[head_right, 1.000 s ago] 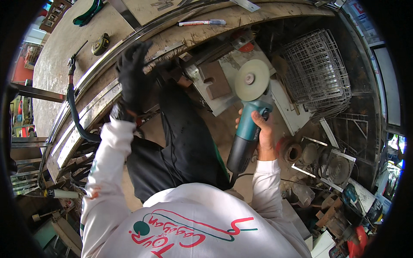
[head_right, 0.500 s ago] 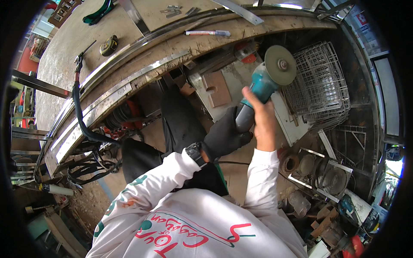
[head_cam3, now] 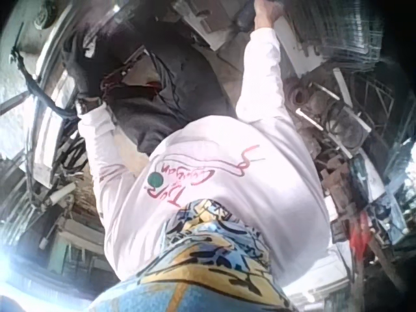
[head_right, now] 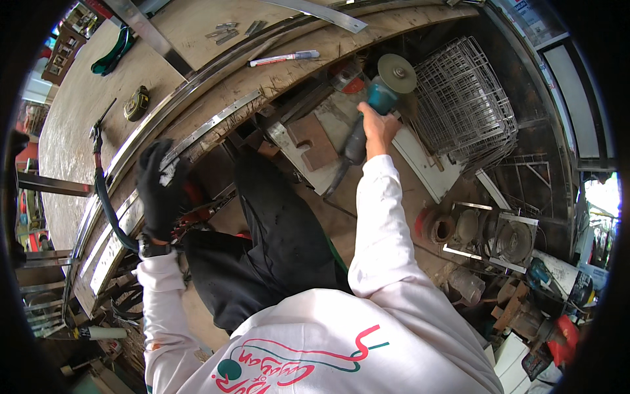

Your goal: The person measures and marks metal strips with a tape measure and marker, then uses an angle grinder to cut and smooth the edges. They repeatedly check fitment against a metal frame and adjust the pieces with pliers and the grinder.

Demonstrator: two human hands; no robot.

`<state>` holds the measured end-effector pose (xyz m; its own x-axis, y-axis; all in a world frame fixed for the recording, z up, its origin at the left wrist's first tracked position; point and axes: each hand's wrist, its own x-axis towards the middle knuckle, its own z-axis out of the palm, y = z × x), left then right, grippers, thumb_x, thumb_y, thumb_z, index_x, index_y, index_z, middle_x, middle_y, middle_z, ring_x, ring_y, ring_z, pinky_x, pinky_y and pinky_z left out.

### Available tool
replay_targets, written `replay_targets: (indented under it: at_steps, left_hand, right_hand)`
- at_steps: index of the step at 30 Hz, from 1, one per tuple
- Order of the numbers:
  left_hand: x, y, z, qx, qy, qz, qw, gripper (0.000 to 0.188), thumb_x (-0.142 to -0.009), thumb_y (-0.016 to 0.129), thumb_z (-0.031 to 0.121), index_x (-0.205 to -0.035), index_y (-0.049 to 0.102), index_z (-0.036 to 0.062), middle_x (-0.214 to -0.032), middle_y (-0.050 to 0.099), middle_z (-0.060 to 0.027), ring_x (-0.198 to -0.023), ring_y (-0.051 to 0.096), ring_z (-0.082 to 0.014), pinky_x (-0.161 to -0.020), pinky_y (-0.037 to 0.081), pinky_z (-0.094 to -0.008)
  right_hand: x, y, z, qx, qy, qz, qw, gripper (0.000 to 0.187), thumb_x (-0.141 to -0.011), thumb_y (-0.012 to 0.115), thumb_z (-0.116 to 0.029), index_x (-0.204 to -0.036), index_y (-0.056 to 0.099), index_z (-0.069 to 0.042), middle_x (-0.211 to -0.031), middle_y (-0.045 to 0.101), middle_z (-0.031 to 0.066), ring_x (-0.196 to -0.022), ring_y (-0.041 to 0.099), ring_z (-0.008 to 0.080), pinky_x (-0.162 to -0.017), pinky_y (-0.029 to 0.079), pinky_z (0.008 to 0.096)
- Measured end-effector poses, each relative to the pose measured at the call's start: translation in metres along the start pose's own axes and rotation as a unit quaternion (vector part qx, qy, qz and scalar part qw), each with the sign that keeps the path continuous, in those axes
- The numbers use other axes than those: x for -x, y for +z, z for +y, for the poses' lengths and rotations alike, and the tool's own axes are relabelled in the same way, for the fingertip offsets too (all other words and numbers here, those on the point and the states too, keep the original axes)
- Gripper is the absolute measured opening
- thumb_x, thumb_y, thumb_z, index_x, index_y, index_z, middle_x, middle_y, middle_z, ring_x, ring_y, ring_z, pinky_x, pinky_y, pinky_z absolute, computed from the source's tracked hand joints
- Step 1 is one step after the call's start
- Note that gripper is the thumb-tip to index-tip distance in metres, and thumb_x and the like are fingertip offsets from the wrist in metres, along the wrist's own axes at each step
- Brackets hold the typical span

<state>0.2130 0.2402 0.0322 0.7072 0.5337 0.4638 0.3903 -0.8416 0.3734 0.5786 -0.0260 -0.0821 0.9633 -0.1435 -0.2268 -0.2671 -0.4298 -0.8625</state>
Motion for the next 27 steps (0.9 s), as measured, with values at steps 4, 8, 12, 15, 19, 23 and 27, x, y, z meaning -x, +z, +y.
replay_targets:
  at_steps: [4, 8, 12, 15, 19, 23, 27]
  left_hand:
    - [0.005, -0.018, -0.042, -0.056, -0.013, -0.062, 0.996, 0.039, -0.092, 0.081, 0.015, -0.128, 0.072, 0.0029, -0.135, 0.065, -0.0184, -0.125, 0.064, -0.0336, -0.103, 0.052, -0.042]
    - [0.014, -0.013, -0.068, 0.022, -0.052, -0.079, 0.995, 0.036, -0.091, 0.08, 0.017, -0.124, 0.073, 0.0054, -0.122, 0.069, -0.0152, -0.116, 0.067, -0.0327, -0.097, 0.053, -0.0429]
    - [0.004, -0.009, -0.066, -0.014, -0.041, -0.094, 0.995, 0.024, -0.088, 0.079, 0.022, -0.109, 0.074, 0.0113, -0.105, 0.068, -0.0123, -0.103, 0.066, -0.0367, -0.087, 0.051, -0.0477]
    - [-0.003, -0.018, -0.068, -0.063, -0.026, -0.106, 0.992, 0.018, -0.09, 0.074, 0.026, -0.101, 0.07, 0.0132, -0.101, 0.065, -0.0112, -0.1, 0.063, -0.038, -0.085, 0.049, -0.0496]
    - [0.007, -0.026, -0.062, -0.059, 0.016, -0.013, 0.998, 0.014, -0.088, 0.079, 0.018, -0.097, 0.072, 0.0093, -0.096, 0.067, -0.0107, -0.095, 0.066, -0.0366, -0.082, 0.052, -0.0459]
    - [0.025, -0.035, -0.065, -0.008, -0.065, -0.04, 0.997, 0.016, -0.087, 0.081, 0.017, -0.095, 0.073, 0.0063, -0.096, 0.067, -0.0121, -0.096, 0.067, -0.0343, -0.084, 0.053, -0.0436]
    - [0.047, -0.049, -0.077, 0.025, -0.08, -0.034, 0.996, 0.018, -0.085, 0.084, 0.014, -0.098, 0.075, 0.004, -0.099, 0.069, -0.0136, -0.098, 0.068, -0.0322, -0.086, 0.053, -0.0422]
  right_hand:
    - [-0.02, 0.006, 0.014, 0.096, -0.048, -0.035, 0.994, 0.066, -0.071, 0.086, -0.042, -0.11, 0.073, 0.01, -0.124, 0.064, 0.0354, -0.107, 0.069, 0.0429, -0.096, 0.055, 0.0469]
    - [-0.002, 0.006, 0.011, 0.2, -0.061, -0.069, 0.975, 0.079, -0.075, 0.083, -0.055, -0.12, 0.071, 0.008, -0.136, 0.052, 0.0399, -0.126, 0.059, 0.0479, -0.106, 0.05, 0.0483]
    - [-0.009, -0.004, 0.034, 0.205, -0.136, -0.041, 0.968, 0.085, -0.075, 0.084, -0.063, -0.118, 0.073, 0.01, -0.113, 0.072, 0.0341, -0.105, 0.072, 0.0408, -0.097, 0.053, 0.0458]
    - [0.025, -0.018, 0.014, 0.141, -0.122, -0.087, 0.979, 0.084, -0.079, 0.082, -0.062, -0.12, 0.071, 0.012, -0.114, 0.073, 0.03, -0.105, 0.073, 0.0395, -0.094, 0.054, 0.0461]
    - [0.036, -0.034, 0.024, 0.084, -0.13, -0.112, 0.982, 0.08, -0.089, 0.078, -0.056, -0.129, 0.064, 0.013, -0.118, 0.072, 0.027, -0.109, 0.072, 0.0391, -0.095, 0.054, 0.045]
    - [0.047, -0.046, 0.043, 0.106, -0.185, -0.121, 0.97, 0.079, -0.093, 0.076, -0.055, -0.135, 0.062, 0.01, -0.122, 0.071, 0.0245, -0.113, 0.069, 0.0357, -0.099, 0.051, 0.0422]
    - [0.064, -0.055, 0.039, 0.082, -0.123, -0.179, 0.973, 0.075, -0.095, 0.076, -0.049, -0.14, 0.059, 0.009, -0.122, 0.072, 0.0232, -0.116, 0.068, 0.0311, -0.1, 0.051, 0.0402]
